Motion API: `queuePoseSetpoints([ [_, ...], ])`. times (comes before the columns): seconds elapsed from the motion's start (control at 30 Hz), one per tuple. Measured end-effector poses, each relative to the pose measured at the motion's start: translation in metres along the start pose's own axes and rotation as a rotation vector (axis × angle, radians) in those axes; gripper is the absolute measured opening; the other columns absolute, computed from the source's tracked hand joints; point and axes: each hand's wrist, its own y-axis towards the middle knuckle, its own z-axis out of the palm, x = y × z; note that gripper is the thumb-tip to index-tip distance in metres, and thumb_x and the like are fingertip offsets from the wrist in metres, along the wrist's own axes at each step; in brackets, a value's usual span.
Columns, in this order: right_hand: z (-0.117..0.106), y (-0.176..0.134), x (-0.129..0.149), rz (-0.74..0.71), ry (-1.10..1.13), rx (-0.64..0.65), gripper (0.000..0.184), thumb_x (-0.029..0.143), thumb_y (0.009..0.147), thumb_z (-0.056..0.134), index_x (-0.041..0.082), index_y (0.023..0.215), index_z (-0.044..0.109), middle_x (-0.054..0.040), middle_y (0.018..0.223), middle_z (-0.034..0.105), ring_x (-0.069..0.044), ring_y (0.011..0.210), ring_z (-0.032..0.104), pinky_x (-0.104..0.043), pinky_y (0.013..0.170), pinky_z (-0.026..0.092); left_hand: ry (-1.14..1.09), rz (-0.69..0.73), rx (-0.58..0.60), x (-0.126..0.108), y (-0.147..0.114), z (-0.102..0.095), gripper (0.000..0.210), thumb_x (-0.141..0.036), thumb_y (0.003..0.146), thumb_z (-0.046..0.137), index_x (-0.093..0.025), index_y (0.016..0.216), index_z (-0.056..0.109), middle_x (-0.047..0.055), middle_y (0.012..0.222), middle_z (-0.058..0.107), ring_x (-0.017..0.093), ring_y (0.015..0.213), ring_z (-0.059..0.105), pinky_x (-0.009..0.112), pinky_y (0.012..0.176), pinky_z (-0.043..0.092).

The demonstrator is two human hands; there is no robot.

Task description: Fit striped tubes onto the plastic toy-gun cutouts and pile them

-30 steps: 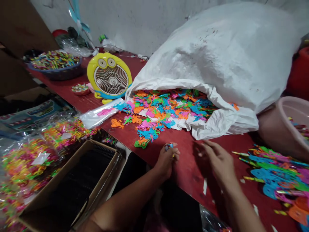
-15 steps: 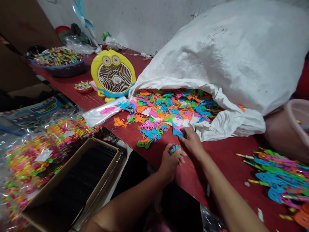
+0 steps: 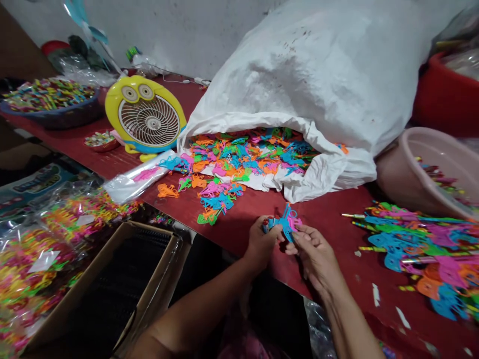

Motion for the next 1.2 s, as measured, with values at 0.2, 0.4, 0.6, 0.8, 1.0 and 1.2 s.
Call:
queuePoseSetpoints([
  [0.2, -0.017, -0.009, 0.002, -0.004, -0.18, 0.028, 0.033, 0.046, 0.078, 0.072, 0.017, 0.09, 0.063, 0.002, 0.058, 0.059, -0.009, 0.046, 0.05, -0.019, 0.044, 0.039, -0.01, 0.018, 0.091, 0.003, -0.005, 0.002, 0.021, -0.031, 0.075, 0.07, -0.015, 0.085, 0.06, -0.002, 0.061, 0.061, 0.009, 0.053, 0.053, 0.021, 0.055, 0.042],
  [0.4, -0.014, -0.017, 0.015, -0.22, -0.354, -0.097, 0.027, 0.046, 0.085, 0.064, 0.02, 0.092, 0.062, 0.0012, 0.062, 0.059, -0.012, 0.052, 0.052, -0.022, 0.047, 0.04, -0.001, 0.019, 0.136, 0.005, -0.004, 0.001, 0.026, -0.033, 0.074, 0.073, -0.015, 0.09, 0.062, -0.001, 0.067, 0.064, 0.011, 0.058, 0.059, 0.021, 0.058, 0.045],
  [0.6, -0.009, -0.013, 0.01, -0.26, -0.39, -0.052, 0.024, 0.045, 0.086, 0.062, 0.021, 0.089, 0.06, 0.0004, 0.066, 0.061, -0.014, 0.057, 0.054, -0.024, 0.053, 0.042, 0.022, 0.051, 0.208, 0.01, -0.005, -0.003, 0.03, -0.039, 0.081, 0.067, -0.013, 0.097, 0.062, 0.003, 0.072, 0.066, 0.011, 0.059, 0.059, 0.021, 0.058, 0.045],
  [0.8, -0.011, -0.012, 0.001, -0.331, -0.472, -0.078, 0.022, 0.043, 0.089, 0.059, 0.021, 0.092, 0.06, 0.0003, 0.071, 0.061, -0.014, 0.062, 0.054, -0.025, 0.059, 0.044, 0.048, 0.108, 0.236, 0.015, -0.005, -0.005, 0.027, -0.036, 0.085, 0.063, -0.013, 0.1, 0.061, 0.001, 0.066, 0.064, 0.011, 0.058, 0.056, 0.023, 0.059, 0.042],
  [1.0, -0.011, -0.015, 0.005, -0.476, -0.749, -0.097, 0.02, 0.039, 0.093, 0.054, 0.021, 0.087, 0.059, 0.0007, 0.07, 0.059, -0.015, 0.065, 0.055, -0.027, 0.064, 0.041, 0.121, 0.188, 0.242, 0.017, -0.005, -0.007, 0.021, -0.032, 0.089, 0.059, -0.015, 0.099, 0.062, 0.0, 0.066, 0.06, 0.011, 0.06, 0.053, 0.024, 0.063, 0.042],
  [1.2, -0.005, -0.015, 0.011, -0.573, -0.856, -0.117, 0.022, 0.038, 0.094, 0.049, 0.021, 0.084, 0.057, 0.0009, 0.066, 0.057, -0.015, 0.062, 0.053, -0.027, 0.062, 0.039, 0.396, 0.307, 0.223, 0.013, -0.009, -0.007, 0.018, -0.031, 0.091, 0.054, -0.016, 0.094, 0.064, 0.0, 0.068, 0.058, 0.013, 0.062, 0.052, 0.024, 0.065, 0.042],
])
